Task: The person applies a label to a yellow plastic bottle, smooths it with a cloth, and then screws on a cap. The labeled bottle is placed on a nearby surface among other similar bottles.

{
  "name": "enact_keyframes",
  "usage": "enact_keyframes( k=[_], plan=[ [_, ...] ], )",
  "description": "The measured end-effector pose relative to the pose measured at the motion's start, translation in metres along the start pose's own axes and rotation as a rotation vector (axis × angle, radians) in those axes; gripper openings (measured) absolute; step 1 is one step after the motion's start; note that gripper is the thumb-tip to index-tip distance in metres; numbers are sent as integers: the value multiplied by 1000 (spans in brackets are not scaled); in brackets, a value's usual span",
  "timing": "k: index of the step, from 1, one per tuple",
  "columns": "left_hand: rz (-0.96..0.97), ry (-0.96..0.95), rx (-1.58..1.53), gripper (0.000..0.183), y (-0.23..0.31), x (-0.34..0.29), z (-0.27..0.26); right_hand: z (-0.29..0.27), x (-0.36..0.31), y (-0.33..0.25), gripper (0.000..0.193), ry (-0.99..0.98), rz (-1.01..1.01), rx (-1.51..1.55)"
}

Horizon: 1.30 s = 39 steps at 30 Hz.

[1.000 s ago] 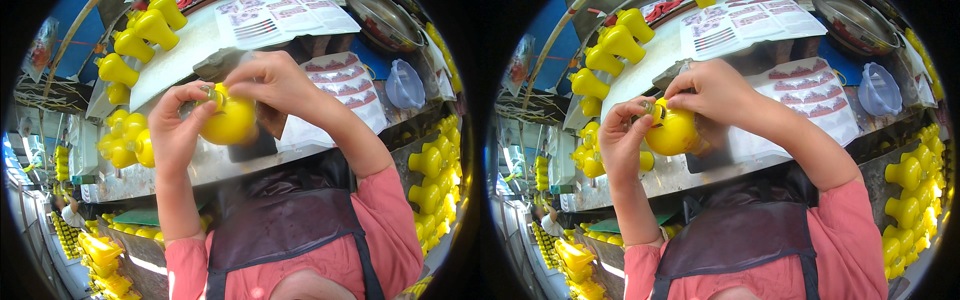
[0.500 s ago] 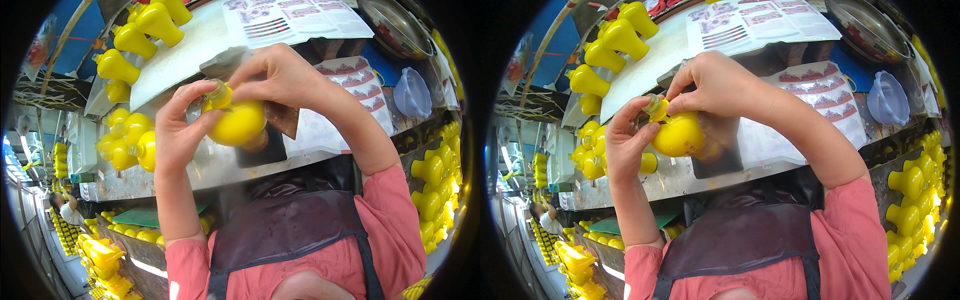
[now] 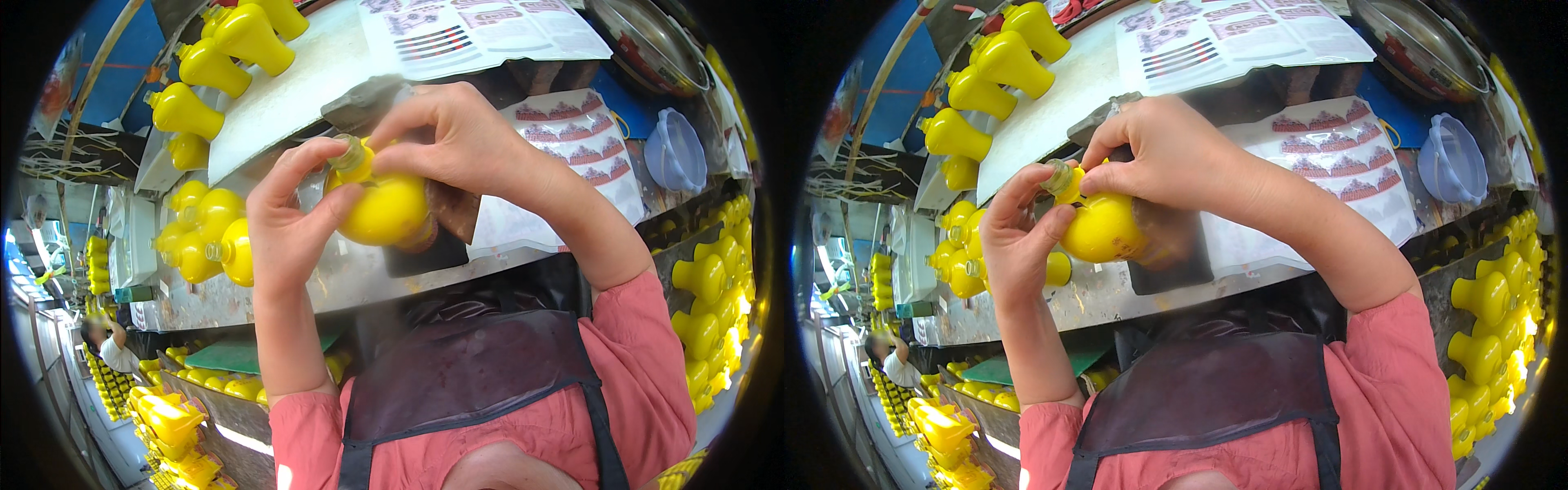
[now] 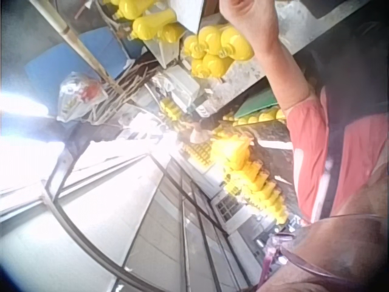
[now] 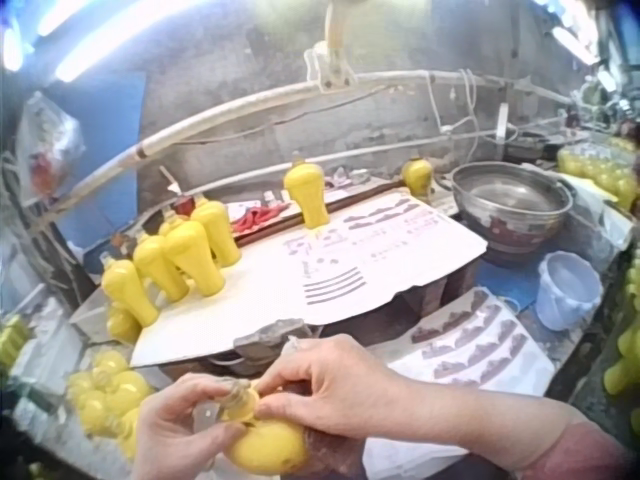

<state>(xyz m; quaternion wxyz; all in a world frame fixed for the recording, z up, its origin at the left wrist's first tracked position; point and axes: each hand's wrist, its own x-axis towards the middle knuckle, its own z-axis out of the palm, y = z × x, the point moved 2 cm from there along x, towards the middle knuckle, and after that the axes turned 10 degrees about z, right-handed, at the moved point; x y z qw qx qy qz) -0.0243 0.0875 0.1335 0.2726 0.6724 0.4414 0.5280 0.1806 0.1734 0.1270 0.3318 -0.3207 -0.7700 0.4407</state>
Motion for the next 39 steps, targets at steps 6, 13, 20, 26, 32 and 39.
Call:
enact_keyframes(
  k=[6,13,20,26,32,39],
  plan=[
    [25,41,108,34,15,0,11,0,-1,4,25,26,-80,-28],
    [154,138,359,28,24,1,29,-1,-4,9,23,67,-84,-21],
    [106,180,518,30,22,6,41,0,-5,10,22,120,-83,-29],
    [67,139,362,35,16,5,38,-4,-5,9,23,109,-33,5],
    [-33,134,91,37,7,2,26,-4,-7,6,30,142,5,-27],
    [-51,133,130,36,3,4,27,0,-4,5,31,162,60,-47]
  ],
)
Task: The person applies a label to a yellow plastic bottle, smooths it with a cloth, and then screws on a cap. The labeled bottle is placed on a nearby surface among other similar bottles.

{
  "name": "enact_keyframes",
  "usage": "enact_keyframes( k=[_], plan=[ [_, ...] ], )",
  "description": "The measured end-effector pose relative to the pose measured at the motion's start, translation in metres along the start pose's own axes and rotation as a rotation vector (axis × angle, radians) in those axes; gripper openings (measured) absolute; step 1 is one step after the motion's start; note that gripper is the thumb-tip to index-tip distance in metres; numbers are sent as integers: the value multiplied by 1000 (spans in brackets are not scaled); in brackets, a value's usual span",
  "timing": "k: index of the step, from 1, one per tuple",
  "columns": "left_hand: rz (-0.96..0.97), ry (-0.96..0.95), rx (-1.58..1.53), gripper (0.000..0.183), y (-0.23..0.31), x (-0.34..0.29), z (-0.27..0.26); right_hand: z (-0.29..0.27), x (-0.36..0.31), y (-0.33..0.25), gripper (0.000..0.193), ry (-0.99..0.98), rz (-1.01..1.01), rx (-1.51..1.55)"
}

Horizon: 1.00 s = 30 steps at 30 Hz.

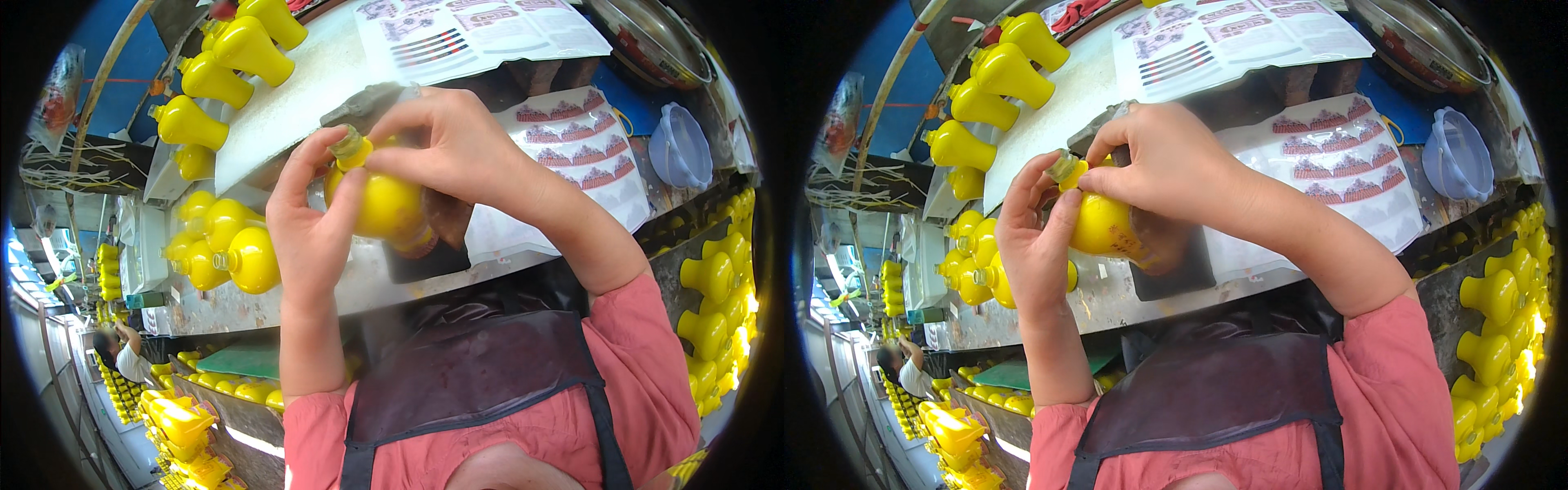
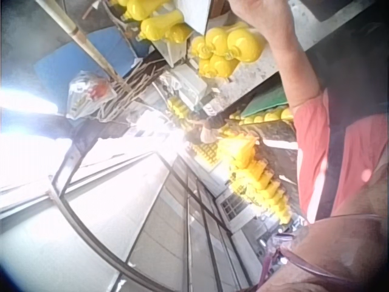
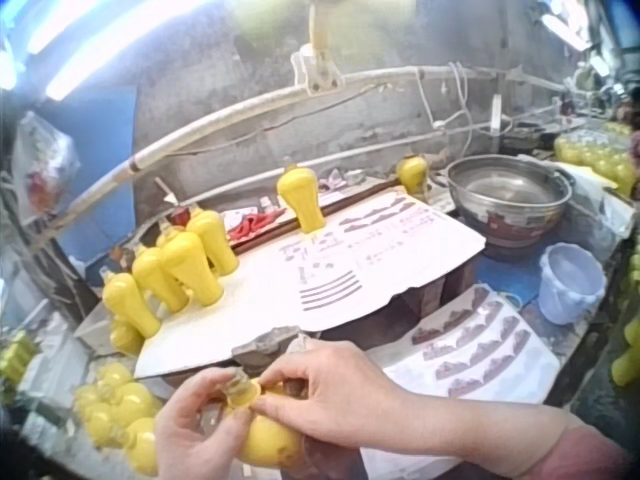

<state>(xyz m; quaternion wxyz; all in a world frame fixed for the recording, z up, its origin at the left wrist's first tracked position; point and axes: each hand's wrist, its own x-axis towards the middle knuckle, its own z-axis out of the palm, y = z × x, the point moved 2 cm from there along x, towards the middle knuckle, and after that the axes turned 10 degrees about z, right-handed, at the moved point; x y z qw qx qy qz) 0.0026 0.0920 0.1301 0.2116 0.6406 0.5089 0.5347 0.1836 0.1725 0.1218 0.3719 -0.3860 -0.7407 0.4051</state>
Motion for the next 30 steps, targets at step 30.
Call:
enact_keyframes(
  k=[30],
  plan=[
    [-122,-19,-360,42,-8,3,-4,-2,11,5,30,-130,83,116]
  ],
)
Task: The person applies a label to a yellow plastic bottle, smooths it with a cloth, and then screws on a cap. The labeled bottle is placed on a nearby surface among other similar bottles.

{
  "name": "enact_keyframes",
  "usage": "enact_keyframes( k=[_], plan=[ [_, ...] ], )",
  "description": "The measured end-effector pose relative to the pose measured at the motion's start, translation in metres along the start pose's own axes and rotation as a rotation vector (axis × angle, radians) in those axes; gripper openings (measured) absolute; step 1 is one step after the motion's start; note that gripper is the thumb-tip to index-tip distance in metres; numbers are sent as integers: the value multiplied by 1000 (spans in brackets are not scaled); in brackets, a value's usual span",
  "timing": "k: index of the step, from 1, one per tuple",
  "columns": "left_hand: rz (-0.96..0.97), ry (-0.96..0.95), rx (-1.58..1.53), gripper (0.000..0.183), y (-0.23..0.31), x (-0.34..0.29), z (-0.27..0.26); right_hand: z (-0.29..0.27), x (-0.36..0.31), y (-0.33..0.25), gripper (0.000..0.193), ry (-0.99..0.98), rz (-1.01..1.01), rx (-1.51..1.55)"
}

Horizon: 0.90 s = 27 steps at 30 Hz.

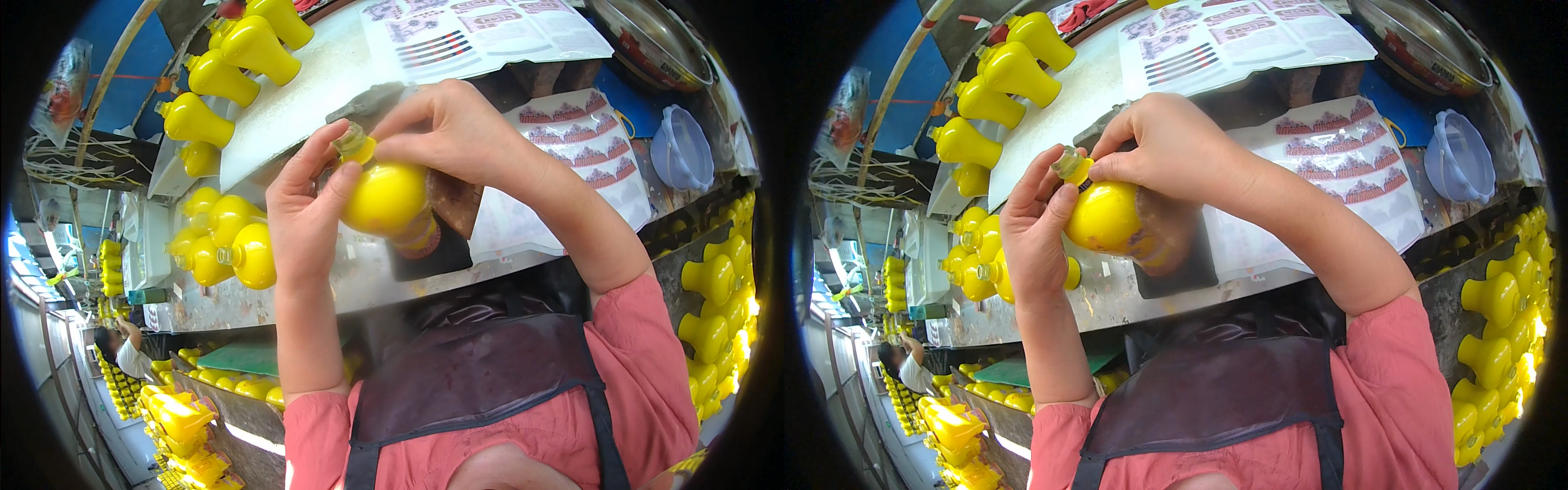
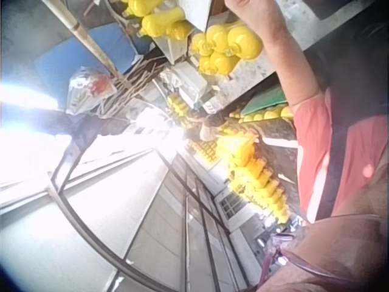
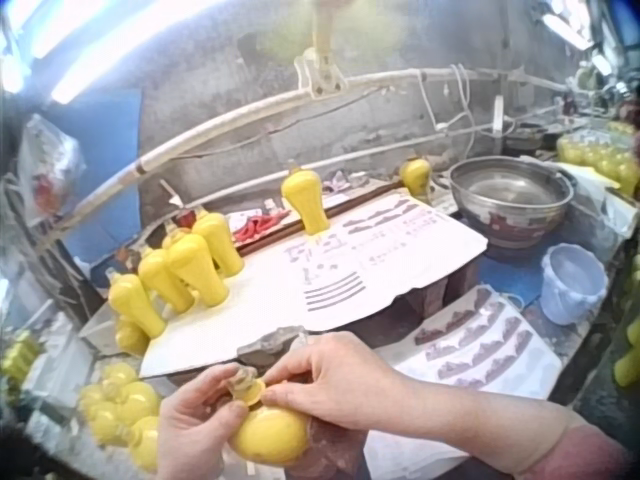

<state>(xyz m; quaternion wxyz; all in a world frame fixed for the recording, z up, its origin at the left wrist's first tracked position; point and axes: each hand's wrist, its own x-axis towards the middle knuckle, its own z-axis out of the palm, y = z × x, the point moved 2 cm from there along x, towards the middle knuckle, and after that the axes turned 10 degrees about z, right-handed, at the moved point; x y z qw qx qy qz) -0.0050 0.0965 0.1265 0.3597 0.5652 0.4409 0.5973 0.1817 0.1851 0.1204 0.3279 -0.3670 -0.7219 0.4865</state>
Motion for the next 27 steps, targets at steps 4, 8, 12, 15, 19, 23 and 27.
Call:
enact_keyframes(
  k=[4,8,12,15,19,23,27],
  plan=[
    [0,5,-5,45,-1,0,-1,0,1,0,30,-1,8,-6],
    [-3,15,54,44,-1,2,-2,0,2,-1,30,-7,6,-5],
    [11,32,139,43,3,3,2,0,2,-2,30,6,-14,-23],
    [15,50,195,42,5,2,6,0,1,-2,31,17,-11,-30],
    [12,79,206,41,4,1,10,1,-1,0,31,30,0,-17],
    [49,68,218,38,1,1,13,4,-2,6,27,31,6,-2],
    [18,17,90,31,1,0,10,3,-5,6,23,82,-18,116]
  ],
)
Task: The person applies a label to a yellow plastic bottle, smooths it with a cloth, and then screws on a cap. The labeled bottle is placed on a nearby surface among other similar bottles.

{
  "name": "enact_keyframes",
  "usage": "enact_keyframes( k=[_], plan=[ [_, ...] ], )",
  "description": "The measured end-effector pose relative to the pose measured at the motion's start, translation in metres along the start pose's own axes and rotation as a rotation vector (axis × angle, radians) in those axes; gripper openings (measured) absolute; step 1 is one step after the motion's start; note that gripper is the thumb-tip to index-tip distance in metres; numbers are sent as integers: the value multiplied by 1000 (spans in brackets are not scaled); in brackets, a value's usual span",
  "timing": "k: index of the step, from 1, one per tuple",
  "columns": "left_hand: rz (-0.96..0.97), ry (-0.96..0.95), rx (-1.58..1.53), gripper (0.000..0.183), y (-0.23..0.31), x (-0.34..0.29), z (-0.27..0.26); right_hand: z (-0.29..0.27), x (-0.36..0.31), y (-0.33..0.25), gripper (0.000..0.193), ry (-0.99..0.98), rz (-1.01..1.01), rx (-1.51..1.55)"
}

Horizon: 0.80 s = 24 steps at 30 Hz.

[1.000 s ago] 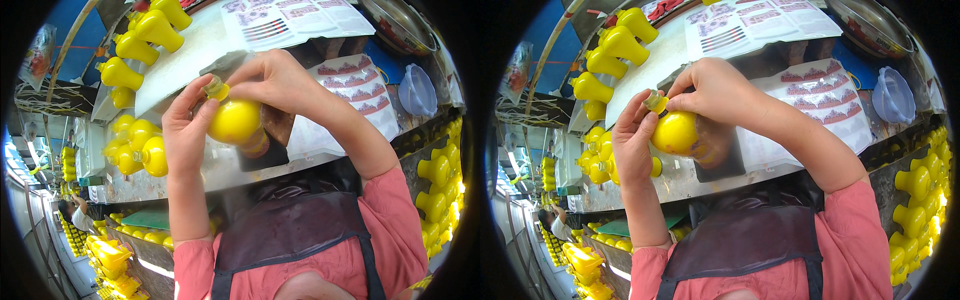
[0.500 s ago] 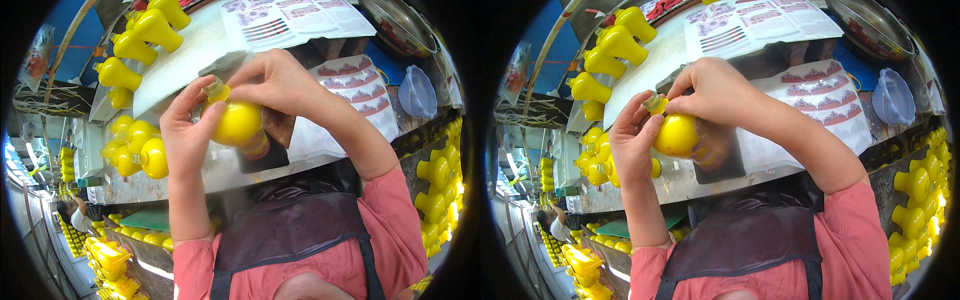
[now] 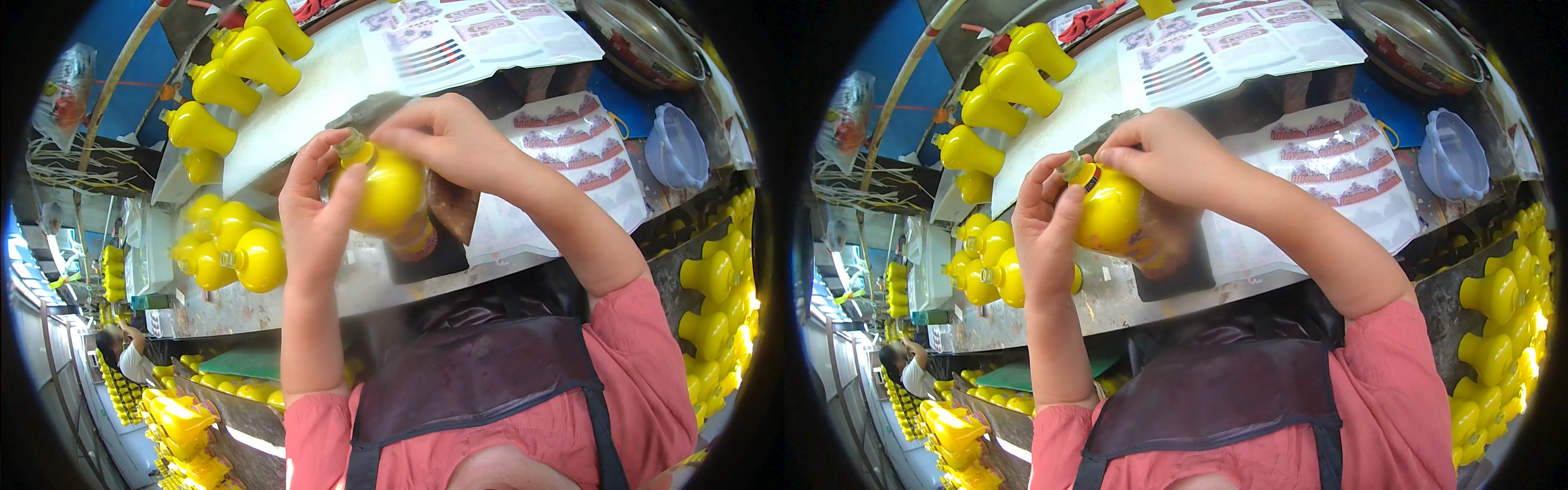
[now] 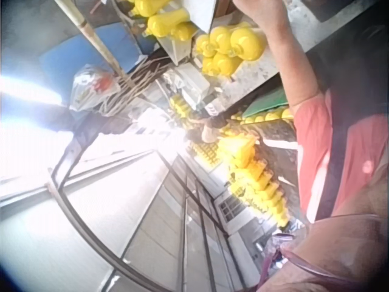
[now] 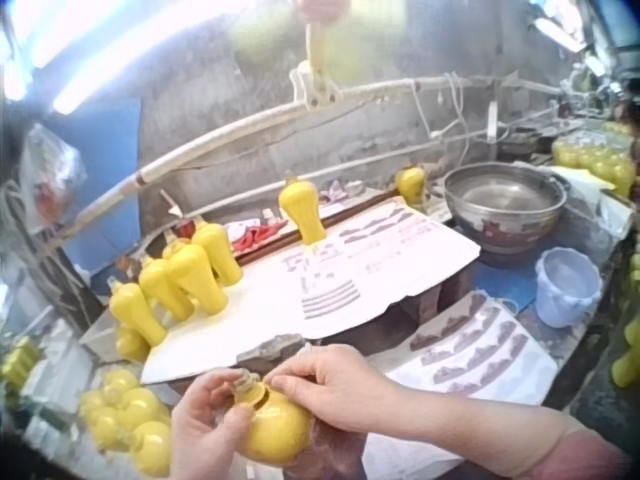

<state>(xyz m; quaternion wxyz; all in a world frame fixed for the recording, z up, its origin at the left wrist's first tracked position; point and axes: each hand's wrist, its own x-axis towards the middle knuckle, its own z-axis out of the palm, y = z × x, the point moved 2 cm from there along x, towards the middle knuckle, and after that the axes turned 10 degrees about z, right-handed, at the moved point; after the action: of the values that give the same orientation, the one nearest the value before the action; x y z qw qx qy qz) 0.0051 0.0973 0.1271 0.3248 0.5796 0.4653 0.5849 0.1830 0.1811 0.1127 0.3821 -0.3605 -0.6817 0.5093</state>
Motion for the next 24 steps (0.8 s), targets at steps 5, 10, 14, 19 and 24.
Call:
enact_keyframes(
  k=[5,10,14,19,24],
  plan=[
    [92,7,18,23,1,9,-4,6,-28,-15,19,238,-274,-44],
    [-8,47,-27,15,2,12,-1,28,-48,-21,30,137,-501,-407],
    [37,24,51,15,10,13,-3,25,-54,-14,26,182,-501,-376],
    [45,80,75,17,20,3,-2,20,-59,-6,18,206,-307,-160],
    [29,80,-70,18,22,-4,3,17,-44,-4,20,152,-148,81]
  ],
)
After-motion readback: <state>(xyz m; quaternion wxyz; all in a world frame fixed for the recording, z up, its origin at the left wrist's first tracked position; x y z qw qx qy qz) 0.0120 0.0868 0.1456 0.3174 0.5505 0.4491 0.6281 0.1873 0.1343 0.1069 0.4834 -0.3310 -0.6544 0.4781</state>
